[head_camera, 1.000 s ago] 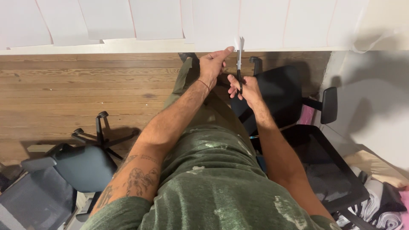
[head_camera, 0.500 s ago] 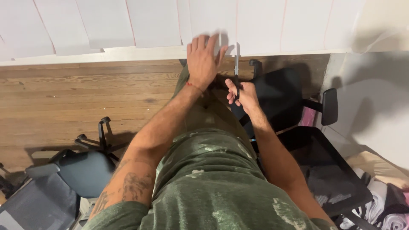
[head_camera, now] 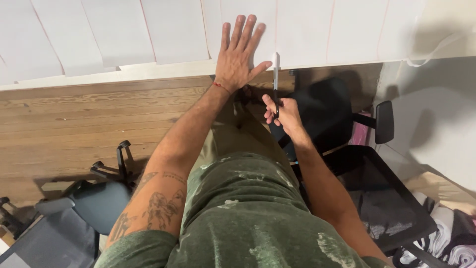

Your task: Cutting strips of paper along marked lines using scissors

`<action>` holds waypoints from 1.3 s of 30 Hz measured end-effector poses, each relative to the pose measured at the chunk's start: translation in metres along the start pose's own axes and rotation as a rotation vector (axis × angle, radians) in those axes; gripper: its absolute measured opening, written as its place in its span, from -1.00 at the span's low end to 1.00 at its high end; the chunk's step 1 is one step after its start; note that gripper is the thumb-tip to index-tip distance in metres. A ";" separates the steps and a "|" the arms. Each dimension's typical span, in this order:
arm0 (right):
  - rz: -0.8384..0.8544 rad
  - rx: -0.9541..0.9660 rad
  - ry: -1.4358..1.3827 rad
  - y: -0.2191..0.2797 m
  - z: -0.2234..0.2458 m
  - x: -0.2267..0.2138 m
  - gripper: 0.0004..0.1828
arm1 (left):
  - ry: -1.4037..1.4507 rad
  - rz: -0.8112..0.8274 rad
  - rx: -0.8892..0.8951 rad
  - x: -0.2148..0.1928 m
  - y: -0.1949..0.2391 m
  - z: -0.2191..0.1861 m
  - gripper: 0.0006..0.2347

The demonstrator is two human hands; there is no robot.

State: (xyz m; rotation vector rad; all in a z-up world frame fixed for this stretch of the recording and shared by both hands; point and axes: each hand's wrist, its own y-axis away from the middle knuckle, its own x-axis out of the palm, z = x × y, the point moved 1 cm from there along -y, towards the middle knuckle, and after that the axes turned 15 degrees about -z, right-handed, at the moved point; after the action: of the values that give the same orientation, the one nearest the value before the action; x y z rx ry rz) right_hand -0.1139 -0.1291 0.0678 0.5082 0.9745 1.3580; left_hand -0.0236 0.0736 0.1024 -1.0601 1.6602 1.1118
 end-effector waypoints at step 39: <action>-0.064 0.018 0.107 -0.033 0.116 0.020 -0.51 | 0.021 -0.316 0.012 0.044 -0.010 0.016 -0.16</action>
State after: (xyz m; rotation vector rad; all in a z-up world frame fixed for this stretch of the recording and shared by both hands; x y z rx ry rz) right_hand -0.0018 -0.0900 0.0983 0.4172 1.0824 1.3308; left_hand -0.0233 0.0782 0.0543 -1.2784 1.4511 0.8851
